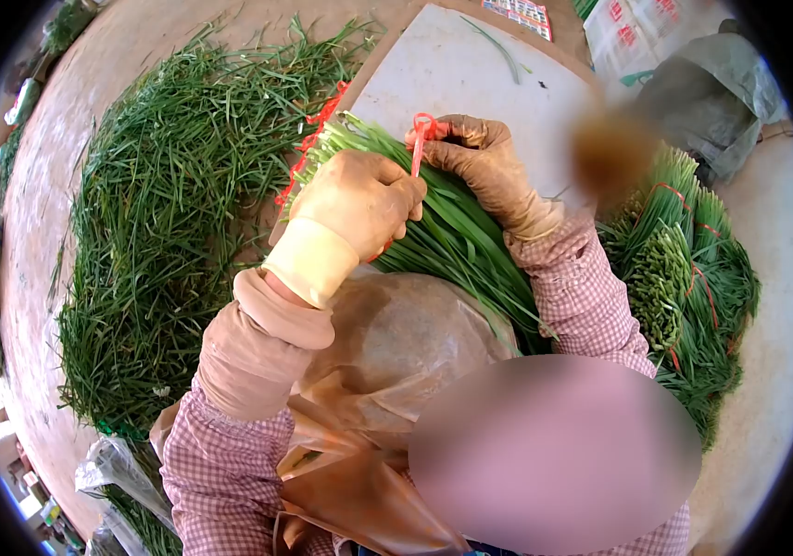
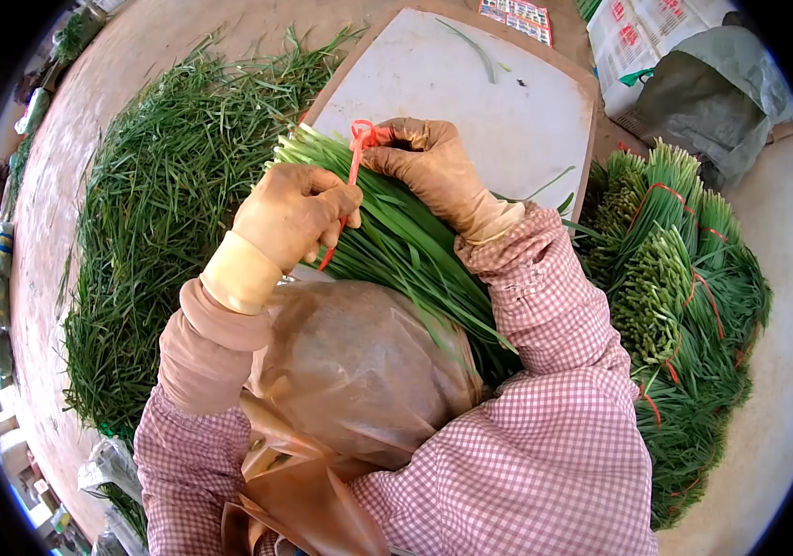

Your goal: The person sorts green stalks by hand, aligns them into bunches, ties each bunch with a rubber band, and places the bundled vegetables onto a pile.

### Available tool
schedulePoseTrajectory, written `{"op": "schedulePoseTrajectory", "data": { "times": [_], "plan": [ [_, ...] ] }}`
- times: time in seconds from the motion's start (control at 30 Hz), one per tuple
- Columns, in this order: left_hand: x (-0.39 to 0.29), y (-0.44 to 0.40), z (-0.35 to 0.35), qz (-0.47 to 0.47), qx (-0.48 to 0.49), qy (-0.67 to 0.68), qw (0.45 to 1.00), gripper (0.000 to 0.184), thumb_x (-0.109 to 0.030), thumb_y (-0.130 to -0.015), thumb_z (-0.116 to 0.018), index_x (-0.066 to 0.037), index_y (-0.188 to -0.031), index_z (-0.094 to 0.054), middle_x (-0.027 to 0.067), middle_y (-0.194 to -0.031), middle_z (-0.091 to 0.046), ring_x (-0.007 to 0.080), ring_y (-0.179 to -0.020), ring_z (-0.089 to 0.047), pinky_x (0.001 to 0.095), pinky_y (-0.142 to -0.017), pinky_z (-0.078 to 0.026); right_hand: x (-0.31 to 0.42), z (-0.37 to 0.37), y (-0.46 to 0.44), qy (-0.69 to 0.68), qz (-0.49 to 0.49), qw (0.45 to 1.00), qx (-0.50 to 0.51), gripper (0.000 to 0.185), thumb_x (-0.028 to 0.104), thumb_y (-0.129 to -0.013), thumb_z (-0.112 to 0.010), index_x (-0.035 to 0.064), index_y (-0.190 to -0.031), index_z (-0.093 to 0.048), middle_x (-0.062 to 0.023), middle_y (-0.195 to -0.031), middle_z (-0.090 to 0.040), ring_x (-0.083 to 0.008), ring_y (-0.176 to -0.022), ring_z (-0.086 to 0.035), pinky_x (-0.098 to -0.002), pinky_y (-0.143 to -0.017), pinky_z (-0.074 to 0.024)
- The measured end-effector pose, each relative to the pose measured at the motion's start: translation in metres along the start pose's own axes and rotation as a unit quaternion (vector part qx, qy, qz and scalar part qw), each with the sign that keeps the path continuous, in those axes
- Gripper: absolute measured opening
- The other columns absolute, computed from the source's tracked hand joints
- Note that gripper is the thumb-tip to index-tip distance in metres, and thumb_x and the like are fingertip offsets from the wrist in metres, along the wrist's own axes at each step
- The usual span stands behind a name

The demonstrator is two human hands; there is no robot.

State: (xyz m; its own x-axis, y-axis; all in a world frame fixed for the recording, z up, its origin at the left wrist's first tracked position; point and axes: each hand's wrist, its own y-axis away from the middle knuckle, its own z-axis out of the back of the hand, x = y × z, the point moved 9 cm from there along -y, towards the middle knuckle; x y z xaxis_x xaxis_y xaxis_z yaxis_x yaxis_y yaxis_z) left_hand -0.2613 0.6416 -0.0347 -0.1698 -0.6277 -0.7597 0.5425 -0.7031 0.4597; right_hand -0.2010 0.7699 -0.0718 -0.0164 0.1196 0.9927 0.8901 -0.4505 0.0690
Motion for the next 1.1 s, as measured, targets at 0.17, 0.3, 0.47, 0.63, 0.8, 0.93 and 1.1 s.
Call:
{"op": "schedulePoseTrajectory", "data": {
  "times": [0.17, 0.3, 0.47, 0.63, 0.8, 0.93, 1.1],
  "plan": [
    [0.002, -0.001, -0.001, -0.001, -0.002, 0.001, 1.000, 0.025, -0.025, -0.084, -0.064, -0.003, -0.073, -0.069, 0.0018, -0.055, -0.057, 0.0098, -0.046, -0.050, 0.0254, -0.045, -0.042, 0.006, -0.003, 0.004, 0.127, 0.068, 0.990, 0.010, 0.019, 0.007, -0.084, -0.069, -0.0006, -0.101, -0.070, -0.0035, -0.092, -0.069, -0.0097, -0.083, -0.060, -0.0264, -0.078, -0.0499],
    [0.009, -0.005, 0.001, -0.025, -0.080, -0.056, 0.995, 0.024, -0.027, -0.083, -0.066, -0.005, -0.075, -0.070, 0.0020, -0.056, -0.060, 0.0098, -0.048, -0.055, 0.0251, -0.047, -0.044, 0.009, -0.014, 0.018, -0.023, -0.001, 0.997, 0.069, 0.020, 0.014, -0.091, -0.060, -0.0005, -0.101, -0.069, -0.0046, -0.096, -0.068, -0.0115, -0.090, -0.060, -0.0274, -0.086, -0.0473],
    [0.014, 0.006, 0.013, -0.063, -0.170, -0.091, 0.979, 0.033, -0.025, -0.089, -0.047, -0.003, -0.081, -0.071, 0.0227, -0.082, -0.068, 0.0387, -0.083, -0.067, 0.0450, -0.071, -0.055, 0.024, -0.033, 0.007, 0.226, 0.093, 0.969, 0.028, 0.024, 0.022, -0.092, -0.061, 0.0000, -0.101, -0.067, -0.0033, -0.092, -0.068, -0.0127, -0.084, -0.060, -0.0268, -0.079, -0.0476],
    [-0.004, 0.013, 0.010, -0.108, -0.194, -0.002, 0.975, 0.021, -0.018, -0.078, -0.058, -0.001, -0.077, -0.071, 0.0243, -0.080, -0.066, 0.0370, -0.080, -0.068, 0.0422, -0.069, -0.055, 0.042, -0.009, 0.013, 0.426, 0.342, 0.837, -0.007, 0.009, 0.008, -0.092, -0.057, -0.0003, -0.096, -0.059, -0.0120, -0.086, -0.061, -0.0245, -0.081, -0.060, -0.0346, -0.073, -0.0480],
    [-0.035, 0.008, 0.005, -0.231, -0.264, -0.191, 0.917, 0.022, -0.019, -0.071, -0.067, -0.004, -0.087, -0.070, 0.0150, -0.083, -0.068, 0.0314, -0.084, -0.068, 0.0430, -0.073, -0.053, 0.069, -0.029, 0.041, 0.460, 0.485, 0.744, 0.010, 0.017, 0.005, -0.094, -0.056, -0.0022, -0.109, -0.053, -0.0176, -0.101, -0.057, -0.0318, -0.086, -0.057, -0.0374, -0.075, -0.0477],
    [-0.050, 0.028, 0.020, -0.398, -0.280, -0.245, 0.838, 0.051, -0.036, -0.064, -0.072, -0.003, -0.102, -0.063, 0.0172, -0.097, -0.066, 0.0321, -0.101, -0.062, 0.0539, -0.100, -0.034, 0.056, -0.002, 0.019, 0.391, 0.375, 0.840, -0.024, 0.013, 0.006, -0.096, -0.054, -0.0025, -0.105, -0.055, -0.0125, -0.095, -0.056, -0.0249, -0.084, -0.056, -0.0340, -0.074, -0.0476],
    [-0.021, 0.016, -0.002, -0.385, -0.085, -0.252, 0.884, 0.087, -0.059, -0.056, -0.076, -0.002, -0.119, -0.056, 0.0152, -0.105, -0.065, 0.0317, -0.108, -0.058, 0.0611, -0.111, -0.016, 0.049, 0.030, -0.021, 0.303, 0.276, 0.911, -0.041, 0.017, 0.017, -0.098, -0.054, 0.0003, -0.096, -0.057, 0.0012, -0.078, -0.051, -0.0086, -0.070, -0.047, -0.0247, -0.058, -0.0392]
  ]
}}
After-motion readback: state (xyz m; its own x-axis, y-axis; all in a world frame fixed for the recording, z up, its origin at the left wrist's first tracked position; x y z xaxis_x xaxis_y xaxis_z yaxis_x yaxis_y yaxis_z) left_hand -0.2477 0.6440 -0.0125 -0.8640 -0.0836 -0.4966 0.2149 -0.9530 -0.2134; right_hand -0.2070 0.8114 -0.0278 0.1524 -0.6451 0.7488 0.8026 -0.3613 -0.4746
